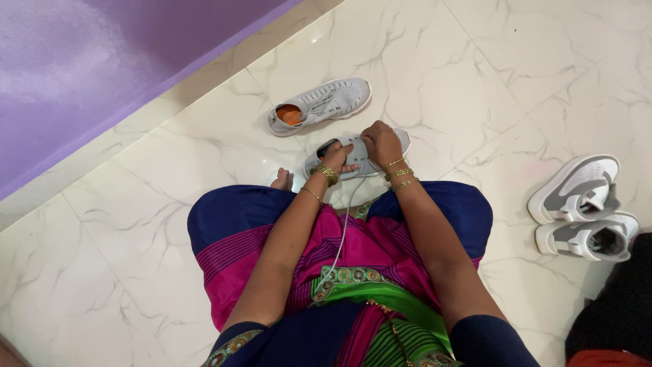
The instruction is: The person sits on the floor and re-laces a pair of white sneakers. They thread the laces through the eyelets of one shoe, then the other, and tie the laces on both shoes.
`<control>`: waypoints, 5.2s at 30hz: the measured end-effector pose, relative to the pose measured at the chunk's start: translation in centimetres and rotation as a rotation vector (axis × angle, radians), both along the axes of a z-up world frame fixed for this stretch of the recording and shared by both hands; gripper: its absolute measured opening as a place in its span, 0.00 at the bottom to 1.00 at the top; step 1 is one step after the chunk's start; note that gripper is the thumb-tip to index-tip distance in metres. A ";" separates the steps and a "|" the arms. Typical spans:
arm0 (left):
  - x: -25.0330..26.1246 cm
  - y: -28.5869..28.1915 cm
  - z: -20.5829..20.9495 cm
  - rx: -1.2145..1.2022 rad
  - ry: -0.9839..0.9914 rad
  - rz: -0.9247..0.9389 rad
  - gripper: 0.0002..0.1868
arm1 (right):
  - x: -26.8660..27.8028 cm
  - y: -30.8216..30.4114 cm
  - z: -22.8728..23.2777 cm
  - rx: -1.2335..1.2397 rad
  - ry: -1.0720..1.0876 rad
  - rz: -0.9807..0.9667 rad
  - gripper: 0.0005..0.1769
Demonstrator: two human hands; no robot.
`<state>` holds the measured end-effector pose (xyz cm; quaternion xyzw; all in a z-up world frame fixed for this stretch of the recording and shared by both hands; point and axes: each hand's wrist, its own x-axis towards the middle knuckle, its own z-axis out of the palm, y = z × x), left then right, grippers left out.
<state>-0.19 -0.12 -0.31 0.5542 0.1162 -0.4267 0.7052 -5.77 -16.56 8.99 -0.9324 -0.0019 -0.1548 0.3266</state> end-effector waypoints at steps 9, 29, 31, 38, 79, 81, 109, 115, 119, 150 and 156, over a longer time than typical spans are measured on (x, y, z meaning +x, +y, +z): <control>-0.2 0.1 0.1 0.017 0.017 0.012 0.18 | 0.3 0.4 -1.1 0.096 -0.042 0.037 0.05; -0.4 0.3 0.2 0.028 -0.107 -0.066 0.15 | 0.5 1.0 1.5 0.390 -0.032 0.081 0.04; -0.3 0.3 1.0 0.065 -0.111 -0.084 0.16 | 0.6 0.1 2.6 0.565 -0.066 0.066 0.03; -0.1 0.2 0.3 0.128 -0.150 -0.095 0.18 | -3.7 -5.5 6.4 1.549 -0.282 0.133 0.05; 0.7 2.9 4.1 0.310 -0.628 -0.462 0.12 | -2.4 1.6 -1.6 0.164 0.254 0.084 0.05; 0.7 2.9 3.9 0.273 -0.618 -0.453 0.12 | -2.2 1.8 -1.6 0.087 0.202 0.084 0.05; 1.7 2.9 1.1 0.328 -0.647 -0.465 0.11 | -3.1 2.6 4.4 0.583 0.121 0.084 0.04; 1.4 2.8 1.9 0.276 -0.565 -0.428 0.11 | -5.1 1.9 9.0 1.024 -0.196 0.191 0.03; 1.4 2.6 1.3 0.222 -0.515 -0.409 0.12 | -6.1 1.9 10.4 1.145 -0.296 0.205 0.02; 1.4 1.5 -1.6 -0.060 0.048 -0.149 0.34 | -13.3 13.9 11.1 -0.069 0.662 1.262 0.09; 1.3 1.5 -1.2 -0.043 0.035 -0.147 0.30 | -12.1 11.1 8.2 0.191 0.645 1.231 0.09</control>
